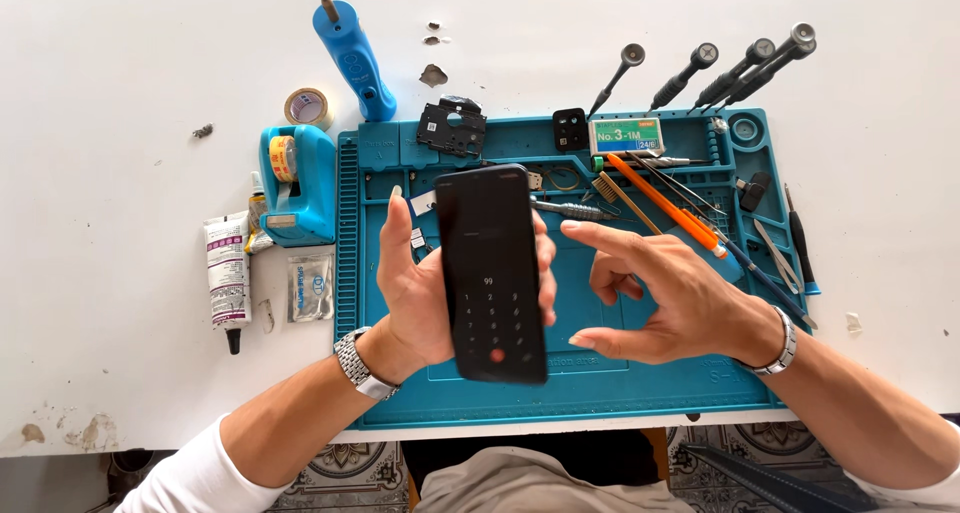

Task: The person reassembles a smartphone at a repair bench, pressing the back cover and frame into place by hand and fitting small components. They power the phone on, tap the lock screen to test it, then use a brush to sweep dust from the phone's surface and set it down.

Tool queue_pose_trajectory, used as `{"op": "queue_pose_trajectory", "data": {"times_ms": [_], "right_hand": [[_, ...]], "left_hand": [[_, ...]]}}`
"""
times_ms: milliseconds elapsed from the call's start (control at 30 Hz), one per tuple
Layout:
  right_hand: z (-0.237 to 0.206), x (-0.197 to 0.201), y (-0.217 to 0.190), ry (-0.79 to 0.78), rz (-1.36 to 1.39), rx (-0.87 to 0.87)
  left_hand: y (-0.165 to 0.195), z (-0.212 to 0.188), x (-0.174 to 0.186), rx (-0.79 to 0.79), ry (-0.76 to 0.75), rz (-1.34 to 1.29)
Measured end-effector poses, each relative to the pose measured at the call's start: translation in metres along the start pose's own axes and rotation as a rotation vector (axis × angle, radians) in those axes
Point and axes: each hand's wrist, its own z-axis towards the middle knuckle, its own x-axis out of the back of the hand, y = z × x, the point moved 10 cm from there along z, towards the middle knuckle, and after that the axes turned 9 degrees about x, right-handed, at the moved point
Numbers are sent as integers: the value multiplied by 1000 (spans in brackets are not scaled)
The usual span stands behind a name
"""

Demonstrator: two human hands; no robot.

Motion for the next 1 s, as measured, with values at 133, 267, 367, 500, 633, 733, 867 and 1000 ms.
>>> {"op": "queue_pose_trajectory", "data": {"times_ms": [133,267,367,500,633,733,867,1000], "right_hand": [[0,0,1,-7,-13,-8],[1,0,0,-10,-17,-7],[1,-1,-1,-9,-8,-2],[2,-1,0,-10,-2,-5],[1,-3,2,-20,-8,-13],[0,-5,4,-36,13,-21],[-2,-12,8,-97,-12,-54],[-3,-14,9,-114,1,-66]], "left_hand": [[5,-2,4,-65,35,40],[6,-2,12,-85,76,27],[9,-3,11,-118,118,144],[7,0,6,-73,90,42],[7,2,4,-53,91,2],[7,3,6,-57,94,-4],[9,3,5,-88,78,9],[11,3,7,-99,104,25]]}}
